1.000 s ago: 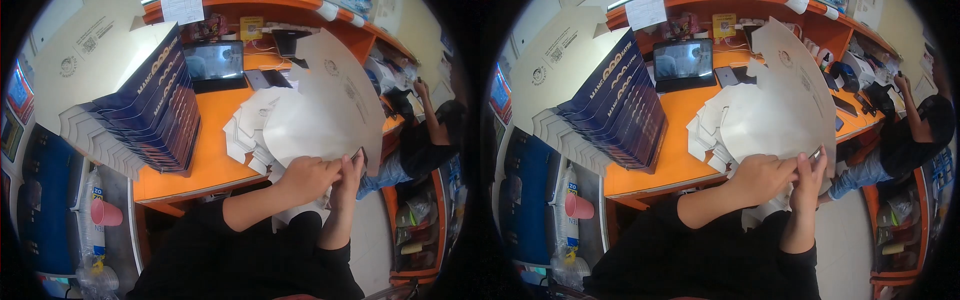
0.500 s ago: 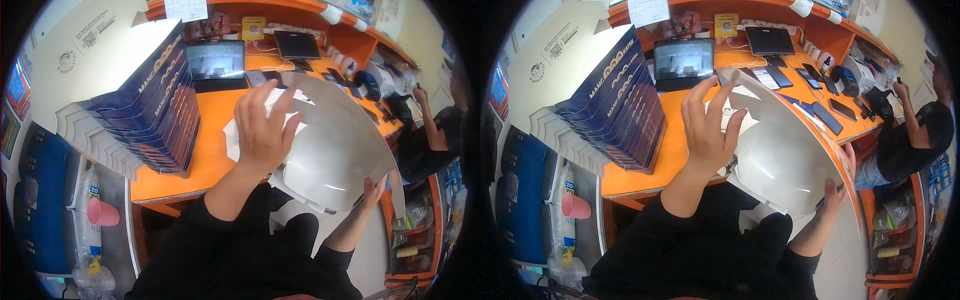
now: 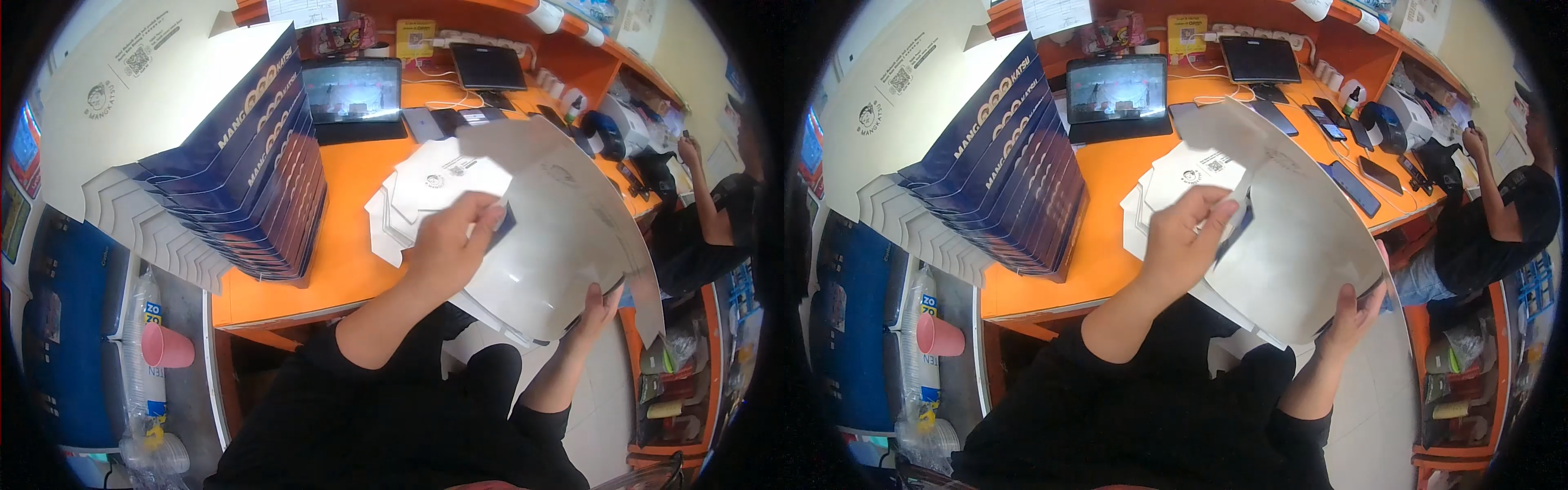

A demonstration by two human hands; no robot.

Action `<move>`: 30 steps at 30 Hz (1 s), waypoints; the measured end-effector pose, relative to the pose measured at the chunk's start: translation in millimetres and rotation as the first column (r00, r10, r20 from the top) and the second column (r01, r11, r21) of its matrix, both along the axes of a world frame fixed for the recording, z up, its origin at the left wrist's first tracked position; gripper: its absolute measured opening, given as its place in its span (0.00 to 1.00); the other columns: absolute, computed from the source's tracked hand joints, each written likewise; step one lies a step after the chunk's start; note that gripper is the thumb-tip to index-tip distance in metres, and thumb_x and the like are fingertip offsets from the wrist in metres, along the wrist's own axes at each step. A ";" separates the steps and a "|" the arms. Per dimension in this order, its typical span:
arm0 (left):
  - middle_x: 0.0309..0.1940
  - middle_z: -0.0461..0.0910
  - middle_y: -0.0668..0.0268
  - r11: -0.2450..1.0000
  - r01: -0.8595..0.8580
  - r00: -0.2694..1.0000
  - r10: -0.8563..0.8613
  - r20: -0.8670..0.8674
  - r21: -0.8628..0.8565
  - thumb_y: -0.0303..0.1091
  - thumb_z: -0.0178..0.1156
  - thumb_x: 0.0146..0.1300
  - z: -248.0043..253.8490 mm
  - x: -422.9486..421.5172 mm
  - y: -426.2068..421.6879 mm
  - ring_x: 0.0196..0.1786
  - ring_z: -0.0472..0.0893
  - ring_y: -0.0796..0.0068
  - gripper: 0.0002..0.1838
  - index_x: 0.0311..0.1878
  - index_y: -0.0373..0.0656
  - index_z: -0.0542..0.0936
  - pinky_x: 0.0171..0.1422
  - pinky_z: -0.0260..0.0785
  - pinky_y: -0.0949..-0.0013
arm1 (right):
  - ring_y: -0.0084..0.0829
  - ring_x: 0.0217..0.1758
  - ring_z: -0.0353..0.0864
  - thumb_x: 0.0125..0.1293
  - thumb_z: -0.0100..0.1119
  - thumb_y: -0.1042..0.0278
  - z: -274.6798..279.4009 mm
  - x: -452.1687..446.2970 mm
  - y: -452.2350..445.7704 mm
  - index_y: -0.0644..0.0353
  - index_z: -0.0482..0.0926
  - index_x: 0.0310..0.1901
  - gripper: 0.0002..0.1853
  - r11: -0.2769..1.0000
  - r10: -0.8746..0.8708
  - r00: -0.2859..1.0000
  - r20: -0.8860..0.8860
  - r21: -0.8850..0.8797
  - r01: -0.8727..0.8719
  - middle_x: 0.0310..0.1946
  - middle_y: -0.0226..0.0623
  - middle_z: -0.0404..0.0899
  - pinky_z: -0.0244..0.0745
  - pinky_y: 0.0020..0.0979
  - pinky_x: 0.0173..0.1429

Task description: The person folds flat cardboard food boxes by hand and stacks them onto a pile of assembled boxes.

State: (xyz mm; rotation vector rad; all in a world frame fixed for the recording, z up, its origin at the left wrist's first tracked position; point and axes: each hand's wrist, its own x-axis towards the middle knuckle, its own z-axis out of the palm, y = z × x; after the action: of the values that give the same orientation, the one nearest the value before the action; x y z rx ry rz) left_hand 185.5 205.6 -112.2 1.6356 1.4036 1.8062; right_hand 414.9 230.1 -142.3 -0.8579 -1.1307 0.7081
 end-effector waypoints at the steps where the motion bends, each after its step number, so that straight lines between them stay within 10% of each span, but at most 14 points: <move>1: 0.33 0.85 0.61 0.999 -0.041 0.995 0.041 -0.093 0.006 0.32 0.61 0.69 -6.8 1.0 0.5 0.35 0.85 0.72 0.08 0.47 0.38 0.80 0.44 0.74 0.71 | 0.33 0.62 0.73 0.63 0.55 0.66 -3.9 -3.8 -1.0 0.67 0.64 0.68 0.32 0.999 0.015 1.000 -0.002 0.037 -0.015 0.60 0.41 0.72 0.67 0.33 0.65; 8: 0.44 0.85 0.56 0.962 -0.123 0.911 0.013 -0.413 -0.242 0.34 0.62 0.66 -16.0 -7.1 5.7 0.43 0.86 0.58 0.14 0.52 0.40 0.80 0.62 0.72 0.61 | 0.32 0.59 0.74 0.66 0.59 0.57 -13.5 8.7 3.6 0.66 0.67 0.65 0.30 0.997 0.057 0.994 0.090 0.042 -0.061 0.57 0.38 0.74 0.68 0.32 0.63; 11: 0.64 0.73 0.49 0.951 0.295 0.921 -0.310 -0.237 -0.098 0.48 0.68 0.60 -7.7 -24.2 -7.1 0.66 0.74 0.50 0.34 0.67 0.45 0.71 0.74 0.58 0.54 | 0.33 0.52 0.79 0.67 0.55 0.51 -15.8 40.2 6.3 0.66 0.70 0.62 0.30 0.958 0.190 0.966 -0.175 -0.182 -0.221 0.51 0.40 0.78 0.74 0.32 0.55; 16: 0.77 0.31 0.42 0.857 0.509 0.715 -0.369 -0.594 0.079 0.63 0.82 0.25 -22.1 -13.6 -14.2 0.77 0.38 0.29 0.76 0.77 0.53 0.47 0.78 0.45 0.39 | 0.35 0.51 0.81 0.70 0.50 0.48 38.3 -2.3 -40.1 0.66 0.70 0.63 0.30 0.842 0.276 0.817 -0.506 -0.282 -0.459 0.54 0.44 0.78 0.76 0.31 0.55; 17: 0.76 0.34 0.40 0.826 0.534 0.757 -0.372 -0.537 0.181 0.61 0.83 0.24 -27.3 -6.7 -14.0 0.77 0.41 0.32 0.77 0.76 0.51 0.44 0.78 0.47 0.42 | 0.36 0.55 0.80 0.69 0.50 0.49 23.5 11.4 -34.2 0.66 0.68 0.66 0.32 0.853 0.374 0.860 -0.347 -0.236 -0.466 0.57 0.46 0.77 0.76 0.33 0.58; 20: 0.74 0.37 0.40 0.821 0.542 0.804 -0.445 -0.394 0.179 0.58 0.85 0.23 -31.1 -3.5 -13.6 0.76 0.44 0.33 0.78 0.76 0.51 0.43 0.78 0.48 0.43 | 0.36 0.59 0.78 0.72 0.46 0.49 32.1 2.7 -36.7 0.65 0.66 0.67 0.32 0.818 0.345 0.648 -0.679 -0.120 -0.562 0.59 0.46 0.75 0.75 0.34 0.60; 26: 0.73 0.39 0.41 0.834 0.547 0.788 -0.485 -0.378 0.070 0.55 0.84 0.31 -15.2 -0.4 -27.9 0.75 0.48 0.34 0.73 0.75 0.49 0.42 0.77 0.51 0.46 | 0.39 0.64 0.74 0.71 0.44 0.36 34.1 21.6 -33.2 0.66 0.60 0.72 0.41 0.787 0.559 0.784 -0.271 -0.126 -0.604 0.65 0.47 0.70 0.70 0.37 0.66; 30: 0.73 0.39 0.42 0.845 0.533 0.809 -0.500 -0.310 0.028 0.56 0.83 0.34 -21.4 -1.0 -26.5 0.76 0.48 0.37 0.73 0.74 0.50 0.38 0.78 0.49 0.46 | 0.41 0.72 0.65 0.60 0.58 0.30 -2.8 59.1 -23.0 0.65 0.49 0.76 0.56 0.776 0.593 0.718 -0.365 0.018 -0.631 0.72 0.48 0.60 0.59 0.39 0.74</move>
State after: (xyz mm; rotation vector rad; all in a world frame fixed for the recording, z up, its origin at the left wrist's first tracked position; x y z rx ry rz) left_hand 184.5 179.2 -133.6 2.1571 0.8268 1.3815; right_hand 474.0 207.1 -145.1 -0.3913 -1.0501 1.4341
